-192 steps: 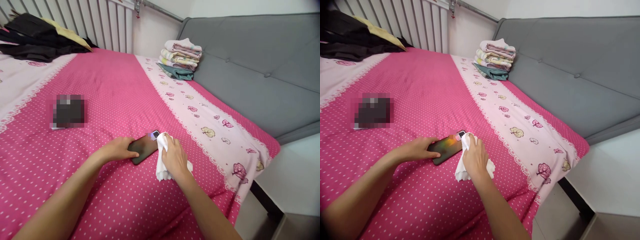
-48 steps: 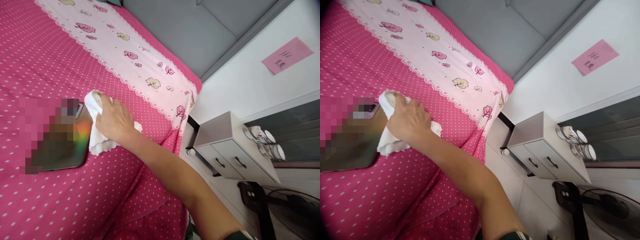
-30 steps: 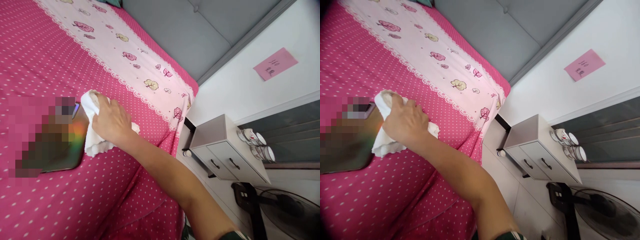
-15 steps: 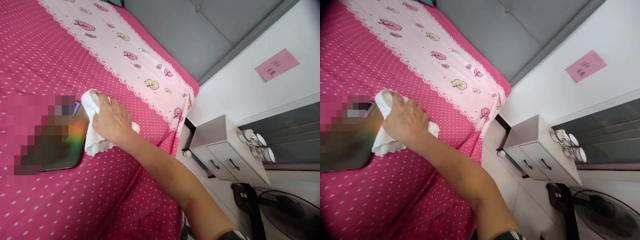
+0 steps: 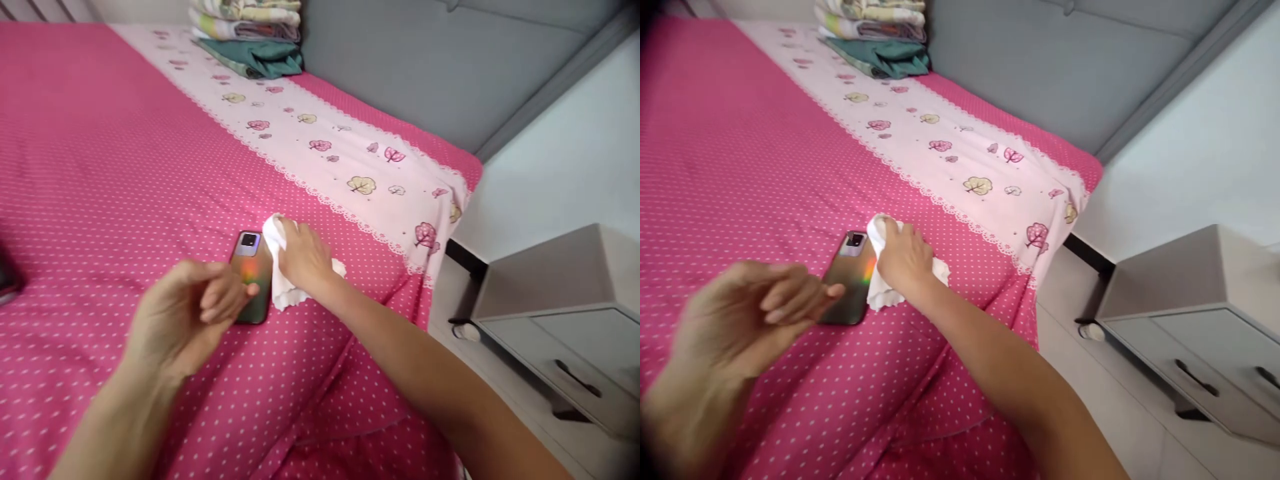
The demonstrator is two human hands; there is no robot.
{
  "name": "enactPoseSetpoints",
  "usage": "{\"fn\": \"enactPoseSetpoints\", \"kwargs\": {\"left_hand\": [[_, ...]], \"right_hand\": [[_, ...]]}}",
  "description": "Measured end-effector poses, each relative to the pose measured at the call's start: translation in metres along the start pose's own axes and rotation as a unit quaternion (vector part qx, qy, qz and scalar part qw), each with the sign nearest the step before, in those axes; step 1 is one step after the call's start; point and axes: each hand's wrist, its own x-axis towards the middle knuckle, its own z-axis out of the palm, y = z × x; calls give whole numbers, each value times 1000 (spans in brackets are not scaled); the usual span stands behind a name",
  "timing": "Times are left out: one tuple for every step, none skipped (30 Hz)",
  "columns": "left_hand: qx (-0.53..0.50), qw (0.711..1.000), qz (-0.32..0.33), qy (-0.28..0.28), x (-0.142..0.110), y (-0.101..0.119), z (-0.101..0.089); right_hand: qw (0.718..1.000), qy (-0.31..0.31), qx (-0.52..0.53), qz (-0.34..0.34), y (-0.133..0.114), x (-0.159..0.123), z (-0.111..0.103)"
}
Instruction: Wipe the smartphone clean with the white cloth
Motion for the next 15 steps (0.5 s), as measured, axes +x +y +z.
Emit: {"fn": "enactPoseSetpoints", "kwargs": {"left_hand": [[-3, 1000, -9, -5, 1, -2, 0], [-9, 1000, -20, -12, 2, -4, 0], [-16, 999, -27, -11, 4, -6, 0], [-23, 999, -32, -9, 5, -9, 1], [-27, 999, -33, -3, 6, -11, 1], [-27, 999, -33, 3, 6, -12, 2], [-23, 999, -33, 10, 7, -13, 2], [-15, 999, -33, 18, 7, -13, 2], [-7, 999, -32, 26, 6, -13, 2], [0, 999, -29, 33, 6, -13, 1], [4, 999, -28, 36, 6, -13, 1], [6, 999, -30, 35, 6, -13, 1], [6, 999, -32, 30, 7, -13, 1], [5, 999, -36, 25, 7, -13, 1], [3, 999, -40, 21, 7, -13, 1]], "right_hand": [[1000, 2, -2, 0, -1, -1, 0], [1000, 3, -5, -1, -1, -1, 0], [1000, 2, -7, -2, -1, -2, 0], [1000, 1, -10, -3, -2, -2, 0], [1000, 1, -12, -3, -2, -3, -1], [1000, 0, -14, -4, -2, -3, -1], [1000, -1, -14, -4, -2, -4, -2], [1000, -3, -14, -4, -2, -4, -2], [1000, -4, -13, -2, -2, -4, -2], [1000, -6, -13, -1, -2, -3, -2], [1000, -8, -13, 0, -2, -3, -2], [1000, -8, -13, 2, -2, -2, -2], [1000, -8, -14, 3, -2, -2, -2], [1000, -8, -13, 4, -3, -2, -2], [1000, -8, -13, 6, -3, -2, -2]]}}
